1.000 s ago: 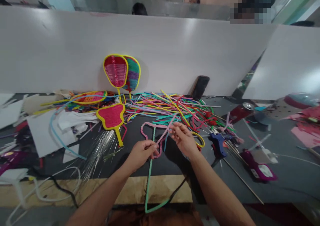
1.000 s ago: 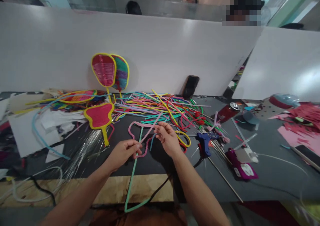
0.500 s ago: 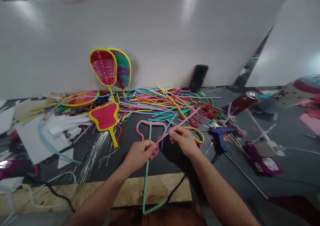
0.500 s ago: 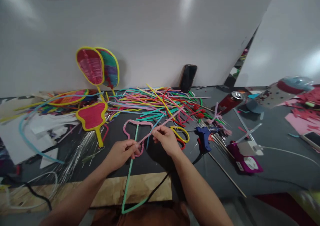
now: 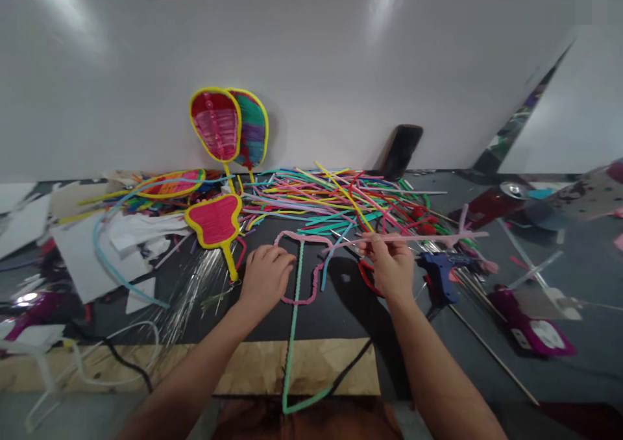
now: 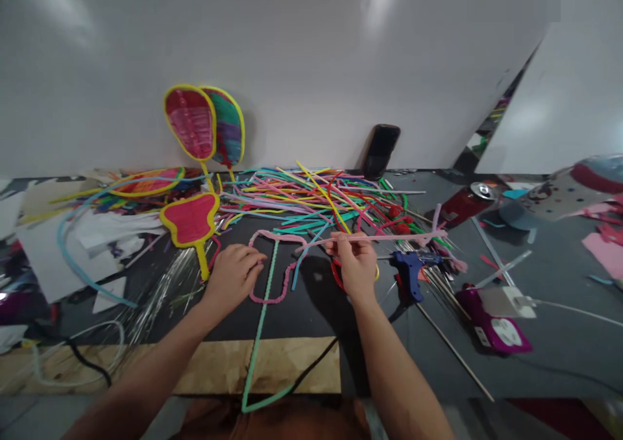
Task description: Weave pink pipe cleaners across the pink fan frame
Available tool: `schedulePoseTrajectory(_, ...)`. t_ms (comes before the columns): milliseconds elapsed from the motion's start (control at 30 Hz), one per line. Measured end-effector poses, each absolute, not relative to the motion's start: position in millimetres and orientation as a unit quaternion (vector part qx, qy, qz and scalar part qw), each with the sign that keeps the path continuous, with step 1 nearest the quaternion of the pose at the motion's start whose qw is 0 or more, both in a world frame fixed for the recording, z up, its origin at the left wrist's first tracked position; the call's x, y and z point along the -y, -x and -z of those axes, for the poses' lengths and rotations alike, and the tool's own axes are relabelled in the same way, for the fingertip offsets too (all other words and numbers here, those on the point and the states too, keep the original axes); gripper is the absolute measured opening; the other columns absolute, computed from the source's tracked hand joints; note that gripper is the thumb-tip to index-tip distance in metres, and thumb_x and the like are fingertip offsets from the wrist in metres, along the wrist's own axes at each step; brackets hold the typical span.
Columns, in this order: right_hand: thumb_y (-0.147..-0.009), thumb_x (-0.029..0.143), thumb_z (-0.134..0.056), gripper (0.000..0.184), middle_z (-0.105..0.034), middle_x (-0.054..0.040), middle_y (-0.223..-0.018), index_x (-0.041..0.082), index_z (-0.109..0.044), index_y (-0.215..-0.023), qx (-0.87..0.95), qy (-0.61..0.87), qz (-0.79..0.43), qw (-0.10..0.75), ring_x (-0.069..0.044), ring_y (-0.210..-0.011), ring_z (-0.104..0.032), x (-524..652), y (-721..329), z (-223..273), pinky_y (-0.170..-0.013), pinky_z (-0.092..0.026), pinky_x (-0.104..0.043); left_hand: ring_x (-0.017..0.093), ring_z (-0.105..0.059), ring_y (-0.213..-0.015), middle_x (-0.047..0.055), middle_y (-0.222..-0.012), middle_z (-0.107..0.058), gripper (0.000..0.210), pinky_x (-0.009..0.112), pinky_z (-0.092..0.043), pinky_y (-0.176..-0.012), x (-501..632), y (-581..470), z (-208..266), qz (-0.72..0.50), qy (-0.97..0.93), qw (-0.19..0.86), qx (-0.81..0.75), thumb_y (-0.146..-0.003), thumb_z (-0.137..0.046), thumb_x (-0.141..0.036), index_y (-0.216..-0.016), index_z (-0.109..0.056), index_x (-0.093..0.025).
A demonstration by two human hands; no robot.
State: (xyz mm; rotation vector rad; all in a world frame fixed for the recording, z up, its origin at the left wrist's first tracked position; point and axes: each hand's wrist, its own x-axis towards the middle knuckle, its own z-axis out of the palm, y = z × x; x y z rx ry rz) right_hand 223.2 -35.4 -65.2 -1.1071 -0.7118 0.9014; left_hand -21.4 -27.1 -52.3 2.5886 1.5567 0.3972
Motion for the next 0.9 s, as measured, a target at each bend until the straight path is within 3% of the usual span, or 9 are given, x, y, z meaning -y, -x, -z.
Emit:
schedulePoseTrajectory(233, -0.072, 0.033, -0.072, 0.022, -0.068, -0.0006, -0.077, 0.019, -0.059, -0.084, 0.330, 0.501, -0.414, 0.685, -0.012, -0.063, -0.066, 39.0, -216.6, 68.6, -0.061, -0.055, -0.026, 0.023, -0.055, -0.098, 0.005, -0.096, -0.068, 0.021, 0.046, -0.029, -0.092, 21.1, 20.2, 59.7, -0.097, -0.867, 0.026, -0.488, -0.085, -0.048, -0.017, -0.096, -0.065, -0.023)
schedulePoseTrajectory(367, -0.074, 0.038, -0.068, 0.022, -0.066, -0.0023, -0.072, 0.018, -0.063, -0.080, 0.407, 0.550, -0.398, 0.611, -0.014, -0.062, -0.063, 40.7, -212.4, 73.2, -0.059, -0.052, -0.028, 0.021, -0.059, -0.091, 0.005, -0.090, -0.068, 0.021, 0.049, -0.023, -0.096, 25.0, 25.6, 62.9, -0.075, -0.868, 0.044, -0.489, -0.087, -0.045, -0.020, -0.095, -0.064, -0.022)
schedulePoseTrajectory(600, -0.083, 0.038, -0.054, 0.023, -0.057, -0.0001, -0.059, 0.021, -0.058, -0.069, 0.616, 0.612, -0.226, 0.441, -0.014, -0.054, -0.051, 45.2, -207.0, 77.8, -0.052, -0.040, -0.026, 0.023, -0.055, -0.097, 0.005, -0.099, -0.066, 0.017, 0.050, -0.024, -0.093, 18.3, 21.8, 58.6, -0.084, -0.849, 0.039, -0.521, -0.086, -0.050, -0.024, -0.097, -0.063, -0.023)
schedulePoseTrajectory(767, -0.086, 0.035, -0.050, 0.022, -0.061, -0.0023, -0.065, 0.021, -0.059, -0.071, 0.714, 0.574, -0.187, 0.356, -0.015, -0.059, -0.055, 46.4, -198.7, 86.6, -0.057, -0.041, -0.026, 0.026, -0.052, -0.098, 0.007, -0.094, -0.066, 0.015, 0.053, -0.026, -0.092, 13.0, 16.3, 56.5, -0.069, -0.850, 0.014, -0.522, -0.086, -0.051, -0.025, -0.088, -0.065, -0.022)
schedulePoseTrajectory(900, -0.088, 0.034, -0.049, 0.023, -0.064, -0.0031, -0.070, 0.022, -0.062, -0.074, 0.750, 0.539, -0.207, 0.323, -0.016, -0.065, -0.059, 45.6, -193.7, 91.7, -0.062, -0.043, -0.026, 0.028, -0.051, -0.099, 0.010, -0.098, -0.065, 0.021, 0.054, -0.031, -0.090, 10.4, 13.4, 54.2, -0.044, -0.854, -0.014, -0.518, -0.085, -0.045, -0.013, -0.088, -0.065, -0.019)
